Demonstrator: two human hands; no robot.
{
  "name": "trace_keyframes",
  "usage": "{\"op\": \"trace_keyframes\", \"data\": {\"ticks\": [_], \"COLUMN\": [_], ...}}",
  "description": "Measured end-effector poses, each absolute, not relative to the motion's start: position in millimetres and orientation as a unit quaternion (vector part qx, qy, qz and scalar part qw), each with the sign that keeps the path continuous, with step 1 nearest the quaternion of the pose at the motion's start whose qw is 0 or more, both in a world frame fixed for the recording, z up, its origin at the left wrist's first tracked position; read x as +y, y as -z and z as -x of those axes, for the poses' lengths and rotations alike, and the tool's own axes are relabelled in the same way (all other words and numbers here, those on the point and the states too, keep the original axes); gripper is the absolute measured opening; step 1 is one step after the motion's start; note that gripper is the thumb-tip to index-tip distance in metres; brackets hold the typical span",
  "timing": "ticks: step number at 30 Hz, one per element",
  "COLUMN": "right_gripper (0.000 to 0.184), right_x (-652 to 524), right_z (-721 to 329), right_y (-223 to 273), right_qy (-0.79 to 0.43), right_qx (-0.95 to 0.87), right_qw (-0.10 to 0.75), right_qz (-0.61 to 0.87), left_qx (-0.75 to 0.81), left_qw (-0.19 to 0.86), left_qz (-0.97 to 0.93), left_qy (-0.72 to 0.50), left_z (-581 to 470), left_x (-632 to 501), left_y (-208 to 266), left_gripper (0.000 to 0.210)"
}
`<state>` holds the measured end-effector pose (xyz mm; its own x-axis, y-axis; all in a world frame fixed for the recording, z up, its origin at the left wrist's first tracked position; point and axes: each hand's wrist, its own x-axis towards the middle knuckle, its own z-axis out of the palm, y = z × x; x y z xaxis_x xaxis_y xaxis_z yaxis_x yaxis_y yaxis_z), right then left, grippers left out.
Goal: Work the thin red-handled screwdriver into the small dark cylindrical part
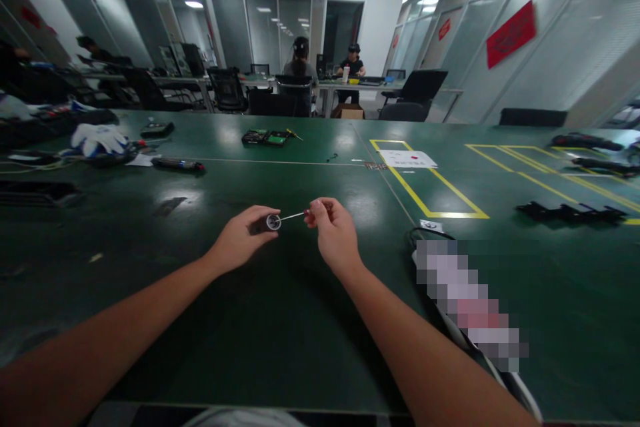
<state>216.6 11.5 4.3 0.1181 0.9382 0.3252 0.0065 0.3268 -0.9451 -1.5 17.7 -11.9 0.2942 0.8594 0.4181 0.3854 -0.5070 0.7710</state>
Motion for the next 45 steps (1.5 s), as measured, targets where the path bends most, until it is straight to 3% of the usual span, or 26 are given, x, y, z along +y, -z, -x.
{"op": "trace_keyframes", "data": {"ticks": [6, 12, 18, 22, 27, 32, 36, 45], "right_gripper": [0.026, 0.022, 0.036, 0.019, 0.024, 0.028, 0.027, 0.030], "right_x": [6.5, 3.6, -1.8, 1.8, 8.1, 23.0, 38.3, 38.3], "right_z": [-215.7, -214.8, -213.3, -214.3, -212.2, -218.7, -234.4, -234.0], "right_y": [-9.0, -7.2, -12.6, -12.5, -3.1, 11.2, 17.6, 20.6], "right_qy": [-0.337, -0.394, -0.364, -0.364, -0.359, -0.415, -0.547, -0.435], "right_qx": [-0.585, -0.618, -0.618, -0.580, -0.575, -0.487, -0.372, -0.435], "right_qw": [0.579, 0.555, 0.550, 0.578, 0.584, 0.610, 0.583, 0.599], "right_qz": [0.457, 0.393, 0.428, 0.444, 0.446, 0.467, 0.471, 0.513], "left_qx": [0.413, 0.431, 0.434, 0.434, 0.463, 0.466, 0.421, 0.439], "left_qw": [0.288, 0.270, 0.266, 0.264, 0.255, 0.220, 0.183, 0.215], "left_qz": [-0.751, -0.753, -0.760, -0.760, -0.748, -0.774, -0.822, -0.819], "left_qy": [-0.428, -0.418, -0.404, -0.405, -0.402, -0.368, -0.337, -0.301], "left_z": [2.8, 4.1, 3.6, 3.8, -1.9, -13.9, -15.3, -9.1], "left_x": [20.3, 22.1, 22.2, 22.5, 21.5, 16.2, 19.5, 25.6], "left_y": [15.8, 17.0, 17.6, 17.1, 17.1, 11.6, 8.4, 18.9], "left_gripper": [0.044, 0.045, 0.045, 0.047, 0.047, 0.050, 0.052, 0.052]}}
